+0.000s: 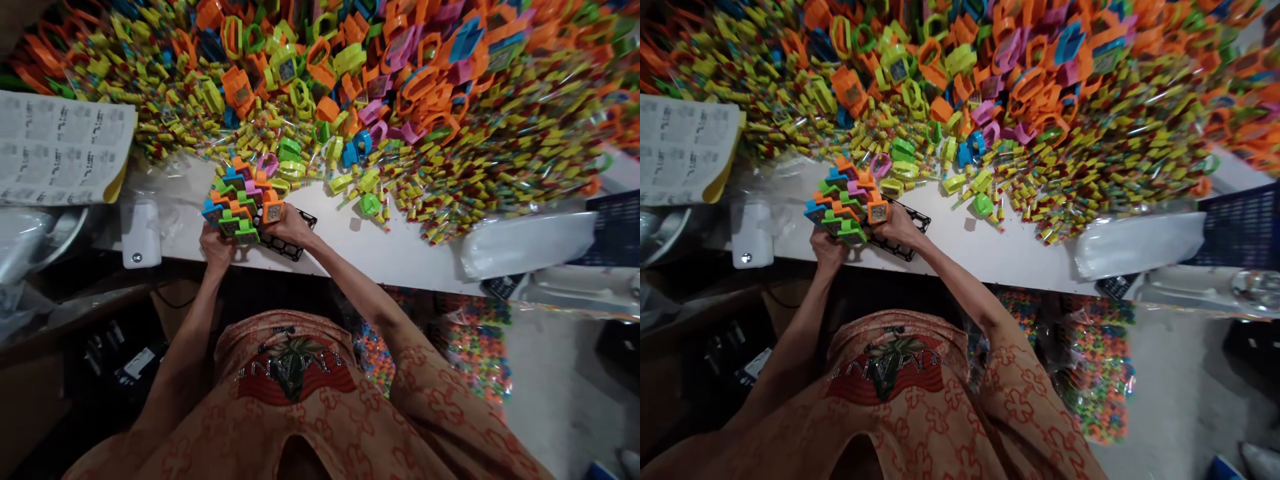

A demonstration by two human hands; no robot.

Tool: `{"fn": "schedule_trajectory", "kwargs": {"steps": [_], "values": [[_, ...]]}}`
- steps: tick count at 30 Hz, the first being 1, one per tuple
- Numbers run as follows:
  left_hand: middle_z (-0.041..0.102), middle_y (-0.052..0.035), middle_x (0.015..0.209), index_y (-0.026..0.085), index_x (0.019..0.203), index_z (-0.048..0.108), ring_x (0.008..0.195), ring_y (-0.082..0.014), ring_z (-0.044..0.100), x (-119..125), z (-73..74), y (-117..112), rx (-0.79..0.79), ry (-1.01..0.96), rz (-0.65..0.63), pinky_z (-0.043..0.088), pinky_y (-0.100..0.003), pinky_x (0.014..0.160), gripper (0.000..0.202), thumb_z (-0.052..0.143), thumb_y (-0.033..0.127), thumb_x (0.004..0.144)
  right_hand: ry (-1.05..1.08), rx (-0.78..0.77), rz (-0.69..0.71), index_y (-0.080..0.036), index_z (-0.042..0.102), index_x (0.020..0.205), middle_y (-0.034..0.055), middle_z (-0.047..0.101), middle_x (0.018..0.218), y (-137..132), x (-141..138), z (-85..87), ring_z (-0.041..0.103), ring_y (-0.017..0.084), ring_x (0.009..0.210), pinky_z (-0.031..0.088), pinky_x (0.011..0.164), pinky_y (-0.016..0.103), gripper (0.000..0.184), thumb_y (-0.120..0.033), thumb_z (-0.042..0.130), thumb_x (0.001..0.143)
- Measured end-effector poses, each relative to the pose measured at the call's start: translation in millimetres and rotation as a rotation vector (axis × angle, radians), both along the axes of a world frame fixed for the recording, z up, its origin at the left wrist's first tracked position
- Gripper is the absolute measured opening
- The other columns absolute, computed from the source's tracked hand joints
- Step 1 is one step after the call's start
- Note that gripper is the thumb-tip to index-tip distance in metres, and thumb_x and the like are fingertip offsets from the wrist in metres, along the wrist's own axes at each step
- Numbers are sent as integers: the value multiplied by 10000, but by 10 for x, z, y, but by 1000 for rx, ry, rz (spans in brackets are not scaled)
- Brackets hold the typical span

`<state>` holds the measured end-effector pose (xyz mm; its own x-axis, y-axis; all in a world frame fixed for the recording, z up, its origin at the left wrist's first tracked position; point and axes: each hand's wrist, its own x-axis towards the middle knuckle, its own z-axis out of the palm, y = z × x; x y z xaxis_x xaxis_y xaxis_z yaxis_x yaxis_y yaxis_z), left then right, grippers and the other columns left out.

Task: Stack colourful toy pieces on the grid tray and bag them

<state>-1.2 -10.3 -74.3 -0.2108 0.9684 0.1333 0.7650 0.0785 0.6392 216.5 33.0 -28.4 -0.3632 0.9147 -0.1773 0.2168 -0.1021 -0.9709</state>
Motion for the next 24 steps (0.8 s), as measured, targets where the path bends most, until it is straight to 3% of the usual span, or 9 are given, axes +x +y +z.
{"fn": "schedule_trajectory", "kwargs": {"steps": [5, 8, 11, 13, 15, 18, 21, 24], "values": [[666, -49, 798, 246, 608, 531, 1004, -284, 675, 1, -15, -20, 18, -2, -22, 559, -403, 895, 93, 600, 197, 645, -287, 213, 182, -176, 607, 749, 15, 626, 733, -43, 13, 45, 574, 184, 719, 419, 664, 263, 18, -184, 591, 744], [665, -54, 808, 232, 626, 548, 1005, -282, 672, -24, -51, 16, 11, -15, 10, 558, -392, 894, 61, 601, 217, 653, -439, 324, 236, -168, 657, 871, 91, 705, 949, -98, -52, 114, 630, 229, 855, 434, 742, 290, 145, -133, 546, 786], [662, -56, 828, 227, 663, 573, 973, -266, 672, -52, -41, 66, -11, -26, 62, 558, -370, 876, 22, 591, 215, 669, -497, 336, 240, -169, 677, 898, 100, 718, 969, -82, -132, 170, 639, 251, 901, 424, 741, 292, 166, -134, 550, 798], [678, -62, 890, 215, 790, 642, 937, -245, 677, -53, 36, 49, -2, -82, 55, 560, -352, 859, 114, 583, 222, 692, -469, 314, 216, -173, 679, 876, 72, 710, 893, -53, -140, 188, 637, 246, 870, 408, 708, 282, 132, -154, 571, 802], [688, -100, 1071, 186, 1068, 676, 993, -241, 678, -26, 175, -43, 101, -141, 54, 558, -358, 889, 335, 569, 260, 759, -434, 298, 188, -175, 676, 848, 44, 693, 830, -37, -113, 191, 631, 234, 827, 385, 671, 272, 96, -165, 593, 801], [525, -197, 1446, 145, 1441, 499, 1310, -288, 562, 87, 431, -254, 376, -82, 88, 465, -446, 1096, 565, 482, 384, 929, -443, 299, 165, -170, 683, 856, 36, 689, 818, -42, -72, 174, 626, 226, 796, 364, 648, 274, 96, -168, 600, 808], [402, -192, 1584, 184, 1470, 496, 1518, -338, 343, 267, 622, -323, 417, 101, -30, 256, -531, 1244, 620, 453, 555, 976, -509, 317, 201, -164, 696, 909, 59, 712, 866, -65, -85, 153, 630, 231, 803, 371, 657, 284, 133, -177, 591, 829], [487, -156, 1552, 245, 1392, 595, 1532, -392, 314, 436, 693, -154, 286, 192, -247, 113, -615, 1260, 654, 599, 664, 889, -555, 391, 227, -153, 705, 999, 103, 735, 997, -107, -148, 157, 643, 241, 878, 395, 706, 293, 195, -185, 565, 868]]}}
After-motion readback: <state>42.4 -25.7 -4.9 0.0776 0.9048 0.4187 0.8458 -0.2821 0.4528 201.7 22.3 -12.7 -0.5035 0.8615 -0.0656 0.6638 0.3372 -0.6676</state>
